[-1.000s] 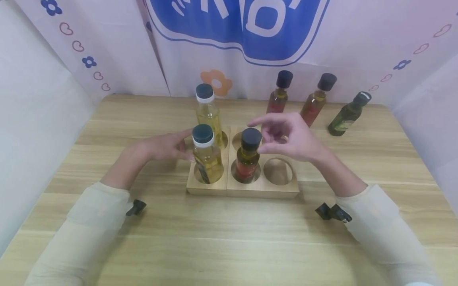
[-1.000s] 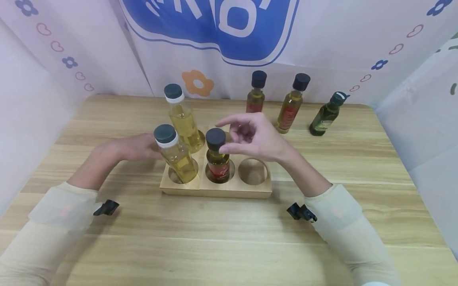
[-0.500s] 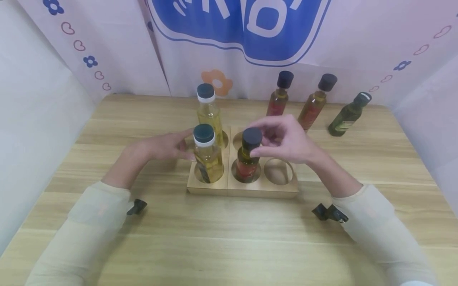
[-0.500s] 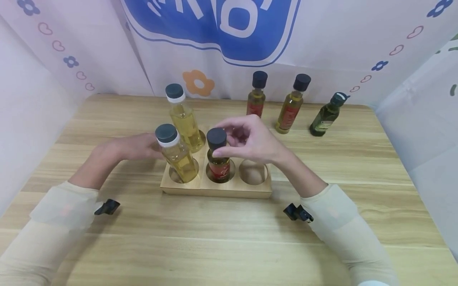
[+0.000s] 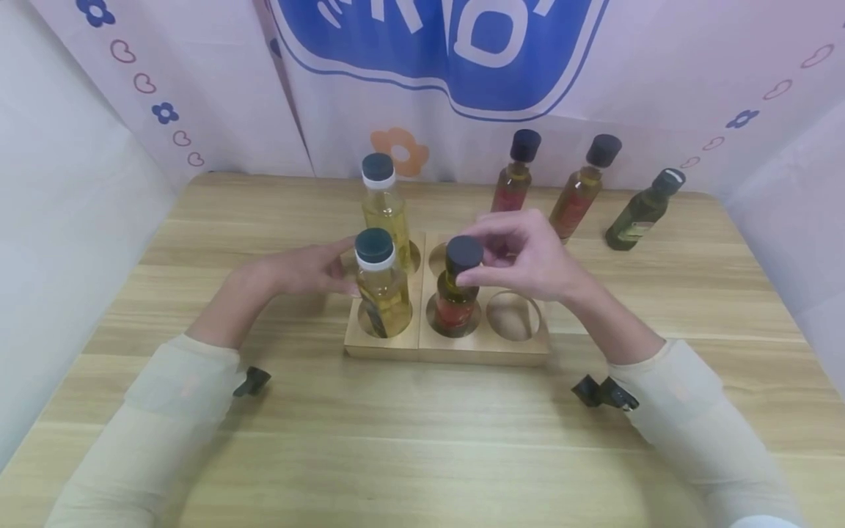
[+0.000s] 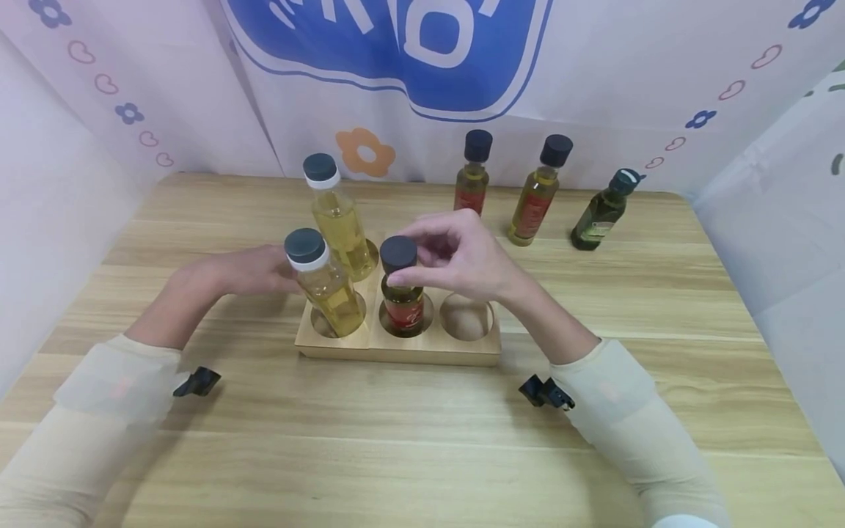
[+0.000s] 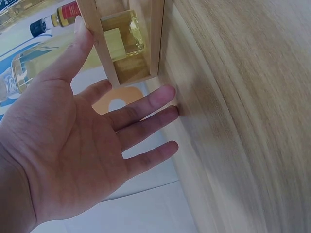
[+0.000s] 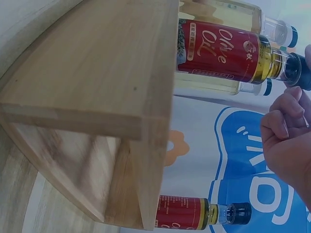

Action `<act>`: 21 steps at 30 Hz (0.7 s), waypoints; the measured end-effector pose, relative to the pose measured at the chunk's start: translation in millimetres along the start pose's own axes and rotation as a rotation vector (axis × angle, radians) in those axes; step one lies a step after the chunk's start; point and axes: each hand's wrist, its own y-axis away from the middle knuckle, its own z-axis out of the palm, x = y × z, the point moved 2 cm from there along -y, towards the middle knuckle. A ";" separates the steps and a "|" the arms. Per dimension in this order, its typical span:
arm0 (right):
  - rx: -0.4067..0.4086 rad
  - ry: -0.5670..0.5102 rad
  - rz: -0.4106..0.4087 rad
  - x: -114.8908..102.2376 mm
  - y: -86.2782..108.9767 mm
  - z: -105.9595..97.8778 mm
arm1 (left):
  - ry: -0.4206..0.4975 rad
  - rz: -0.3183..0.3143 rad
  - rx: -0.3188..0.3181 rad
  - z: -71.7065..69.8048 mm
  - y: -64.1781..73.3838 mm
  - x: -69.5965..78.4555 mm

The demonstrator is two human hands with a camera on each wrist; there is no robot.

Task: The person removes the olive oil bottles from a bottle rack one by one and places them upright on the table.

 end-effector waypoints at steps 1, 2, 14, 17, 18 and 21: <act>0.001 0.001 0.004 -0.4 -0.2 -0.1 | 0.001 0.000 0.000 0.0 0.1 -0.1; 0.003 0.001 0.009 -0.8 -0.2 -0.2 | 0.002 0.000 0.000 0.1 0.2 -0.5; 0.021 -0.030 -0.056 -1.4 -1.1 0.5 | 0.005 0.000 -0.003 0.1 -0.1 -1.6; 0.019 -0.031 -0.075 -2.3 -2.0 0.4 | 0.004 0.001 -0.002 -0.1 -0.1 -1.4; 0.019 -0.036 -0.077 -2.4 -2.1 0.4 | 0.003 0.003 -0.001 -0.2 -0.1 -1.4; 0.016 -0.049 -0.082 -2.2 -2.5 0.3 | 0.002 0.009 0.000 -0.4 0.3 -0.9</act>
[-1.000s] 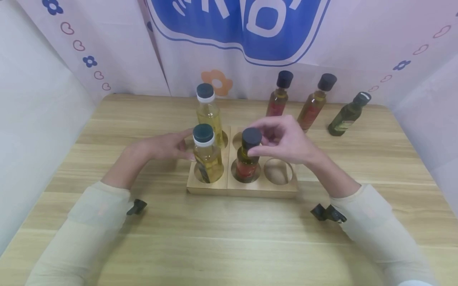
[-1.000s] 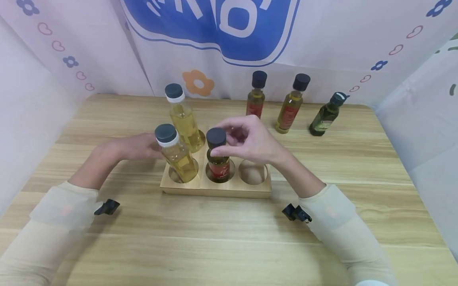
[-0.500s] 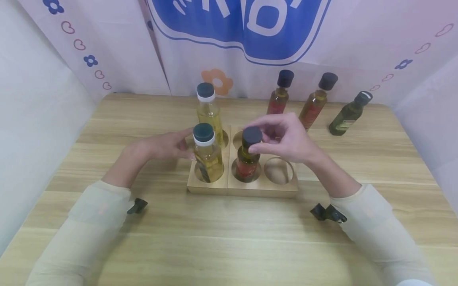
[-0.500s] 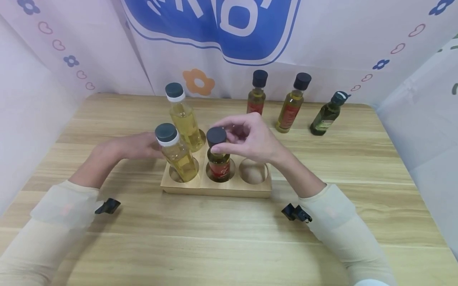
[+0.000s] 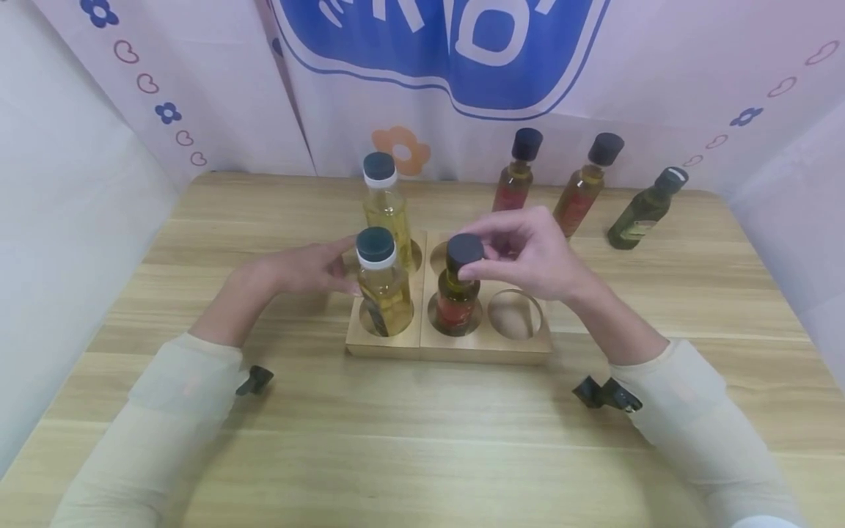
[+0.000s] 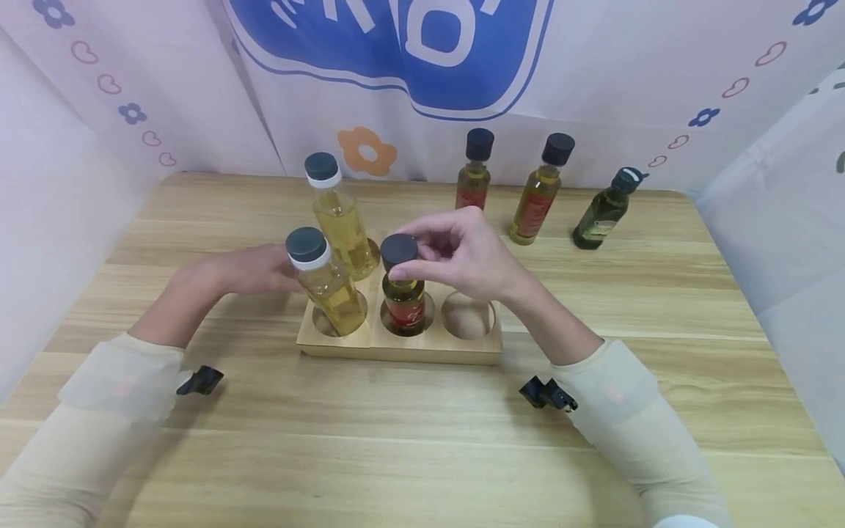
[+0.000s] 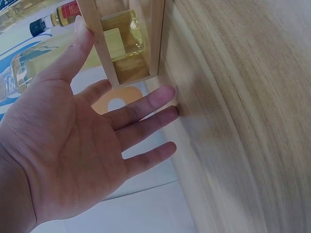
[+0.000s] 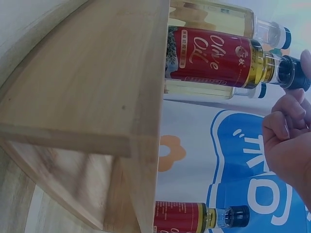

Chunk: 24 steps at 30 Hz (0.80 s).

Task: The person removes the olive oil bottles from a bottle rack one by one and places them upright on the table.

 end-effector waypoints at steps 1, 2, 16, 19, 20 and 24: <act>0.000 -0.005 0.000 0.2 0.0 0.1 | -0.001 0.001 0.001 0.0 0.1 0.1; 0.000 -0.008 0.001 0.3 -0.1 0.2 | -0.003 0.002 0.002 0.0 0.3 0.4; 0.011 -0.041 0.031 -0.7 -1.2 1.6 | -0.006 0.005 -0.002 0.2 0.0 1.2; 0.012 -0.048 0.027 -0.2 -1.4 2.2 | -0.006 0.002 -0.002 0.3 0.2 1.3; 0.013 -0.050 0.027 -0.1 -1.3 2.3 | -0.008 0.002 -0.002 0.3 0.2 1.2; 0.020 -0.056 0.030 -0.1 -0.9 2.6 | -0.009 -0.004 -0.003 0.5 0.2 0.7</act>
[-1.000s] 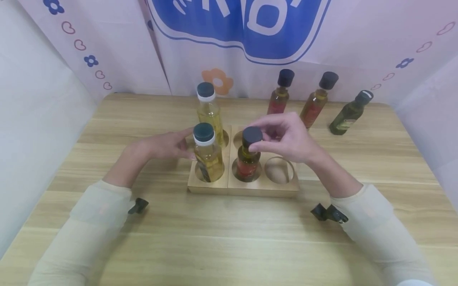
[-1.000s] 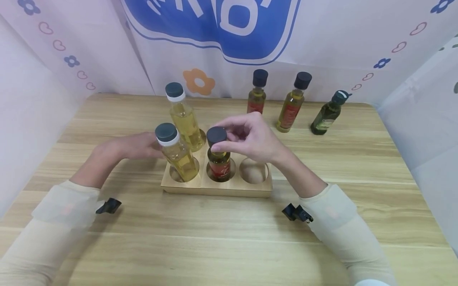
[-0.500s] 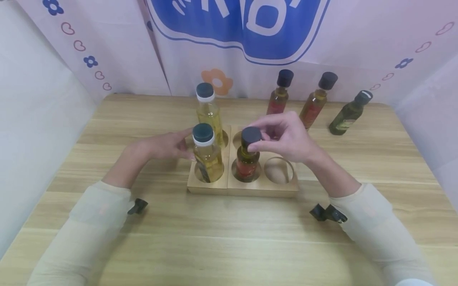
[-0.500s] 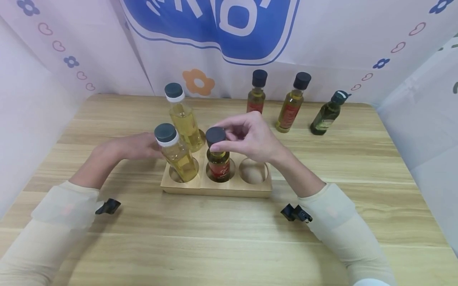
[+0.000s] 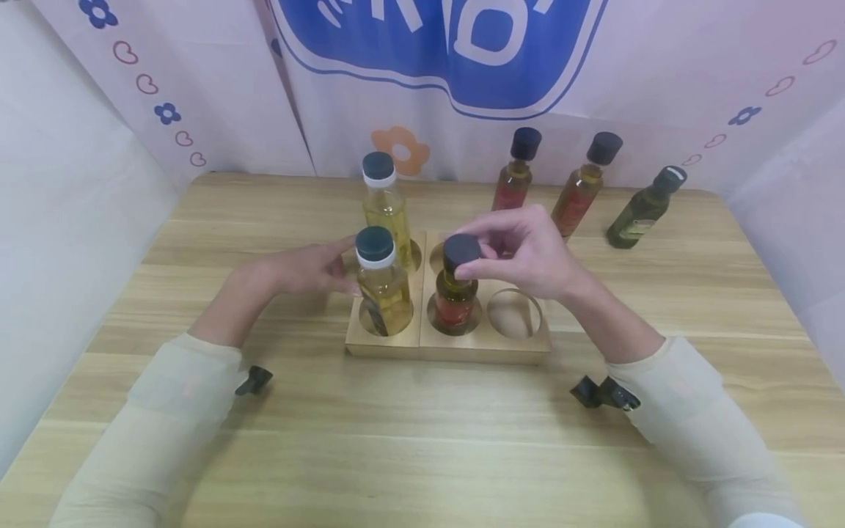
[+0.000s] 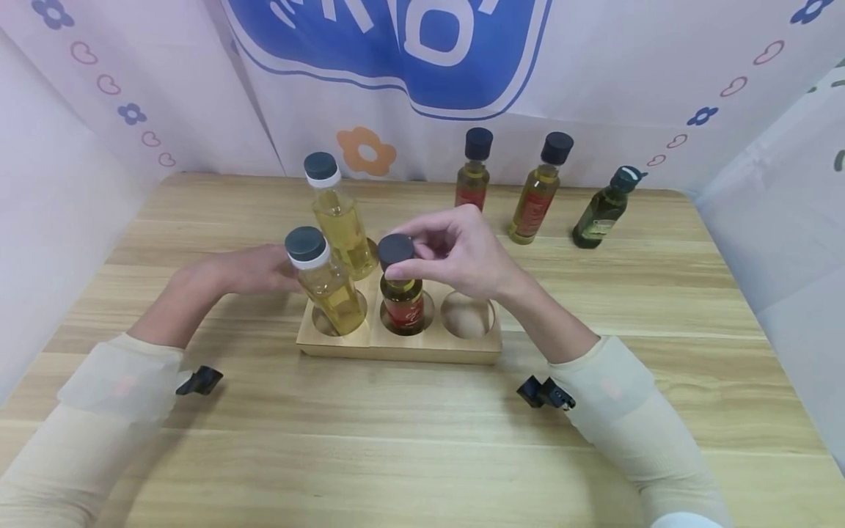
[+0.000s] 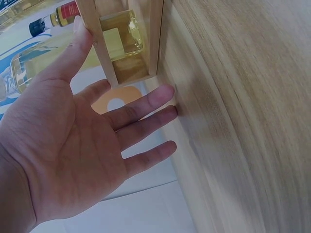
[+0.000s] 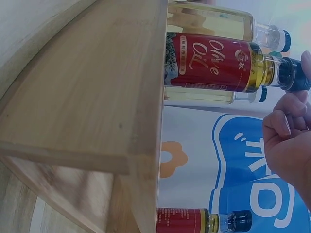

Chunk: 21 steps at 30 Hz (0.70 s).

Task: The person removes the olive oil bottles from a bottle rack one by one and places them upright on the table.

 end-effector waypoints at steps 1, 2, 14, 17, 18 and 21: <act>0.002 0.001 0.003 -0.1 0.0 0.0 | 0.000 -0.001 0.000 0.0 -0.2 -0.3; 0.003 0.004 0.005 -0.2 0.0 0.0 | 0.002 -0.002 0.000 0.1 -0.4 -0.6; 0.013 0.031 0.027 -1.8 1.2 -0.7 | -0.011 0.006 0.004 -0.2 -1.6 -1.0; 0.015 0.027 0.031 -2.3 0.9 -0.8 | -0.010 0.005 0.004 -0.2 -1.2 -0.9; 0.015 0.020 0.031 -2.5 0.6 -0.7 | -0.009 0.005 0.004 -0.2 -1.1 -0.9; 0.013 0.003 0.028 -3.5 -0.1 -0.3 | -0.002 0.007 0.005 -0.1 -0.8 -0.7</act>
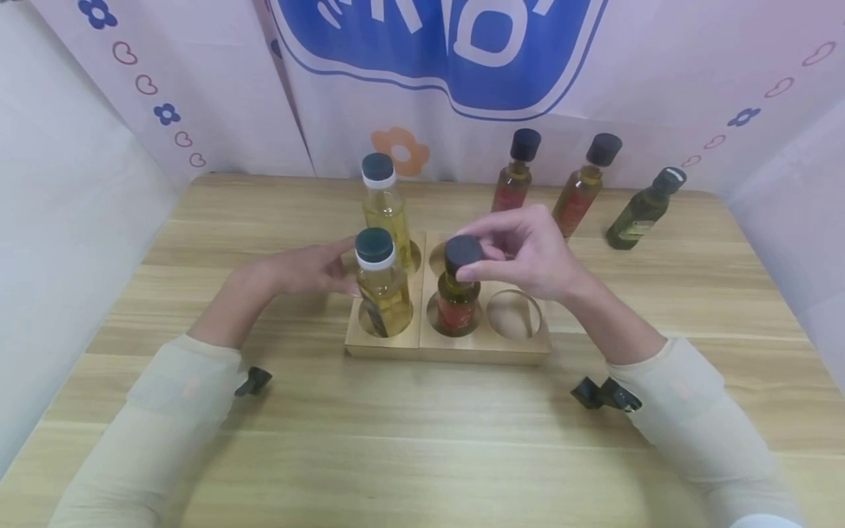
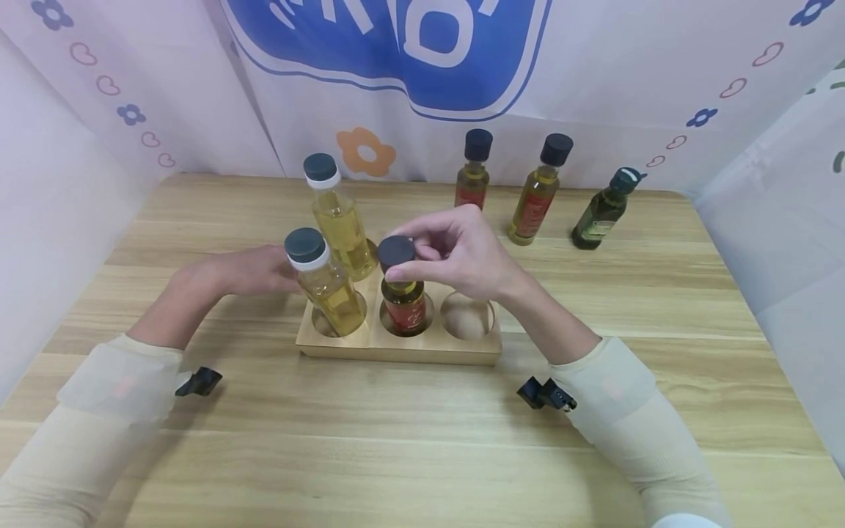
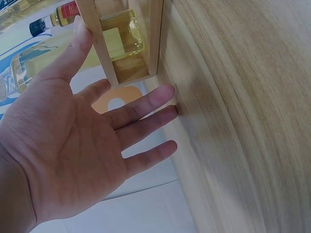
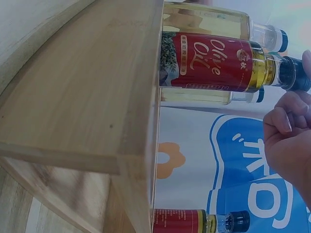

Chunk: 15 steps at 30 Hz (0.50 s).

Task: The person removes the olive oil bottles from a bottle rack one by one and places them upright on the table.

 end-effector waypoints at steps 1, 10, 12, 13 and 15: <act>-0.001 -0.002 -0.001 -0.3 -0.2 0.2 | 0.002 0.001 0.000 0.1 0.0 0.0; 0.027 0.002 0.006 -4.9 -1.1 1.6 | 0.010 0.029 0.000 -0.9 0.7 2.0; 0.031 -0.003 0.010 -5.6 -1.3 1.5 | 0.007 0.030 0.001 -1.4 1.1 2.4; 0.032 -0.006 0.011 -5.9 -1.6 1.4 | 0.007 0.031 0.002 -1.2 0.9 2.3; 0.033 -0.012 0.003 -6.5 -2.2 0.8 | 0.007 0.033 0.002 -1.4 1.1 2.4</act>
